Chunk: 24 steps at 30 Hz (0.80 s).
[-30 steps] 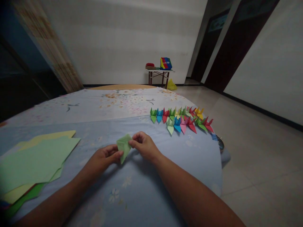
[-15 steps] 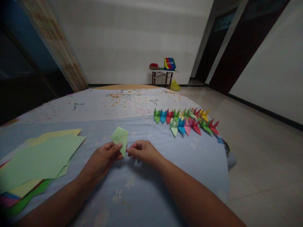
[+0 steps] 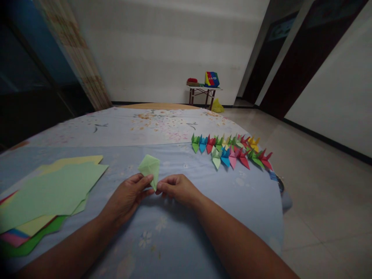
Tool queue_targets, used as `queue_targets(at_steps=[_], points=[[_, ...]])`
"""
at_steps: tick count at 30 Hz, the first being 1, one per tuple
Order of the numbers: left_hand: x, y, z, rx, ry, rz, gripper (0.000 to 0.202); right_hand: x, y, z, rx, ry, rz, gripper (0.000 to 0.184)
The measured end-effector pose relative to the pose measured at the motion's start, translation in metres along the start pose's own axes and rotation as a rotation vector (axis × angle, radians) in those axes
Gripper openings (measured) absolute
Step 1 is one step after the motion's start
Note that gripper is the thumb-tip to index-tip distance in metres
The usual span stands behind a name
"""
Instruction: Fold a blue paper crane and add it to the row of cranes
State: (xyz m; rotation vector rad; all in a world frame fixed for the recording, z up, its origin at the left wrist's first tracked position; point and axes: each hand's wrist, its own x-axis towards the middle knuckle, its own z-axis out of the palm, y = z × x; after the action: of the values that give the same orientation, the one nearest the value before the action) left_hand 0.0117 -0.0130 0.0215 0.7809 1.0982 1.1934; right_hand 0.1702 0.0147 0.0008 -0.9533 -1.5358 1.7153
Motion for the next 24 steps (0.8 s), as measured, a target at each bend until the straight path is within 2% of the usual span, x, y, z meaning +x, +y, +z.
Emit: queue_targets(at_steps=[7, 16, 24], points=[[-0.0006, -0.0014, 0.0007, 0.01, -0.021, 0.008, 0.02, -0.0003, -0.0015, 0.0019, -0.014, 0.015, 0.021, 0.034], [0.0042, -0.0009, -0.0059, 0.059, -0.148, -0.016, 0.023, 0.0004, 0.0022, -0.0008, -0.055, 0.05, 0.034, 0.027], [0.0066, -0.0052, -0.0083, 0.113, -0.103, 0.013, 0.023, 0.0013, 0.0017, 0.0007, -0.072, 0.067, 0.039, 0.026]])
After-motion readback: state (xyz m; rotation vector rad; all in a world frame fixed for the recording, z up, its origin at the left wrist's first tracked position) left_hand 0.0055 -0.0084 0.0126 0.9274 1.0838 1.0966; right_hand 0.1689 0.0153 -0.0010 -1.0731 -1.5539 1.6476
